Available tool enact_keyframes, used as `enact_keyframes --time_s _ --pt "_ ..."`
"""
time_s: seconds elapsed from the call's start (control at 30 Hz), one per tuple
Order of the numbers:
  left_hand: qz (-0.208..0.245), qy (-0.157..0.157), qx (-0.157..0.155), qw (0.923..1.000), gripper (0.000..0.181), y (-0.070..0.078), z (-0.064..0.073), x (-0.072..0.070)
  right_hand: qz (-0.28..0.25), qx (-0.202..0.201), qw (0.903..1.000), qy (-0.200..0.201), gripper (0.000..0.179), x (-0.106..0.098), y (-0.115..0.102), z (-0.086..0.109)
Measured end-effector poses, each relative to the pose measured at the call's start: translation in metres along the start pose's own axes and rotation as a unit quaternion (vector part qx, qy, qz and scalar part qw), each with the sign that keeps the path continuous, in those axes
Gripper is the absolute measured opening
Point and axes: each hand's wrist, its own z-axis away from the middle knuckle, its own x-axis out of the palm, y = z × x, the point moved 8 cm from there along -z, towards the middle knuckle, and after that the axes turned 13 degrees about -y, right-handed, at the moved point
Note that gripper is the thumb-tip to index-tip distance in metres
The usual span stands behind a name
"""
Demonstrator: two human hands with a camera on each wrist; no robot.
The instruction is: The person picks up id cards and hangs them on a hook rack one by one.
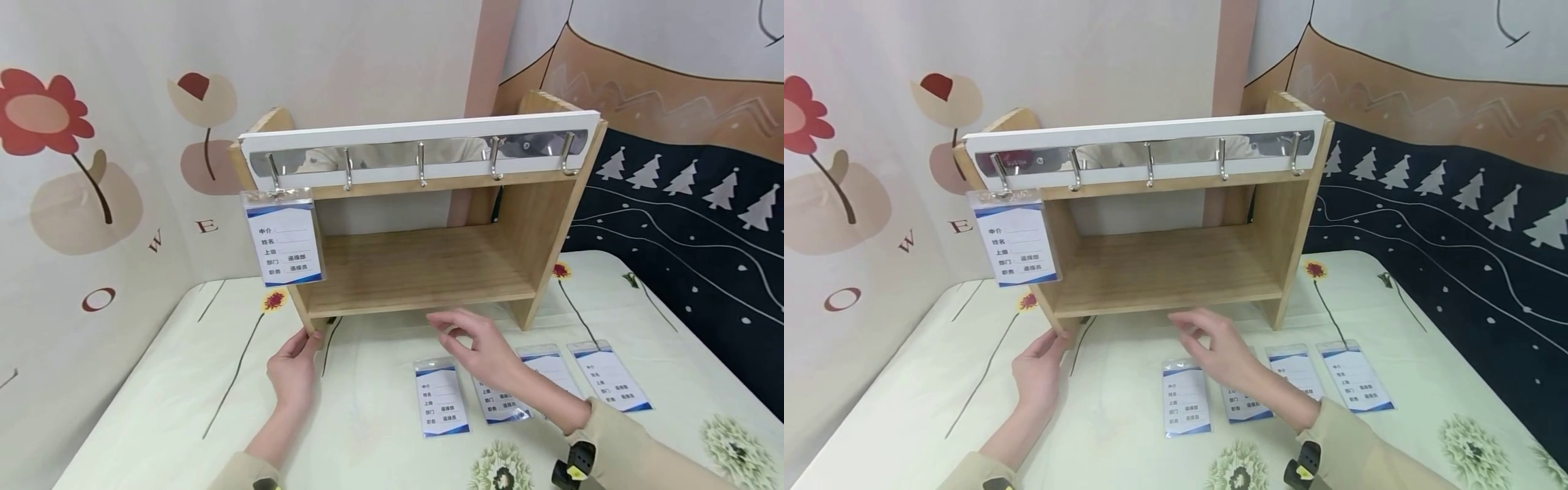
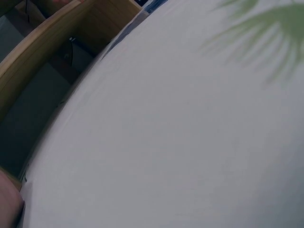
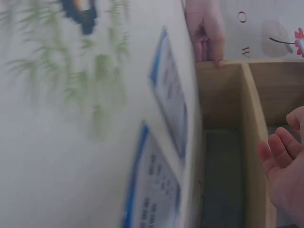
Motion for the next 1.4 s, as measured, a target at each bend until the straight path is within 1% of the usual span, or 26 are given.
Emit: enact_keyframes --time_s 0.23,0.33,0.4,0.53,0.67,0.83,1.0,1.13,1.27,1.4 --pt "0.001 0.001 -0.001 1.0000 0.038 -0.001 0.001 -0.001 -0.016 0.060 0.9971 -0.044 0.040 0.011 0.019 0.006" --pt "-0.002 -0.001 -0.004 1.0000 0.038 0.000 0.000 0.000 -0.008 0.088 0.9942 -0.062 0.038 0.014 0.027 0.007" --pt "-0.002 -0.001 -0.008 1.0000 0.039 -0.001 0.001 -0.001 0.000 0.098 0.9926 -0.072 0.036 0.017 0.032 0.008" --pt "0.000 -0.001 -0.005 1.0000 0.038 0.000 -0.001 0.001 0.012 0.100 0.9912 -0.086 0.037 0.020 0.038 0.009" --pt "0.003 0.006 -0.001 1.0000 0.037 -0.001 -0.001 0.001 0.027 0.106 0.9881 -0.108 0.044 0.020 0.043 0.008" --pt "0.000 0.007 -0.004 1.0000 0.037 -0.003 -0.002 0.000 0.051 0.124 0.9813 -0.138 0.054 0.023 0.050 0.007" --pt "0.000 0.004 -0.009 1.0000 0.037 -0.001 -0.001 0.000 0.068 0.144 0.9742 -0.160 0.057 0.026 0.054 0.008" --pt "0.002 0.002 -0.012 0.9999 0.037 0.000 0.001 -0.001 0.072 0.152 0.9716 -0.166 0.056 0.027 0.055 0.008" --pt "0.002 0.002 -0.011 0.9999 0.038 0.002 0.002 -0.001 0.075 0.169 0.9688 -0.165 0.056 0.028 0.057 0.007" --pt "0.003 0.004 -0.008 1.0000 0.037 0.001 0.001 -0.001 0.089 0.179 0.9655 -0.167 0.055 0.030 0.058 0.005"
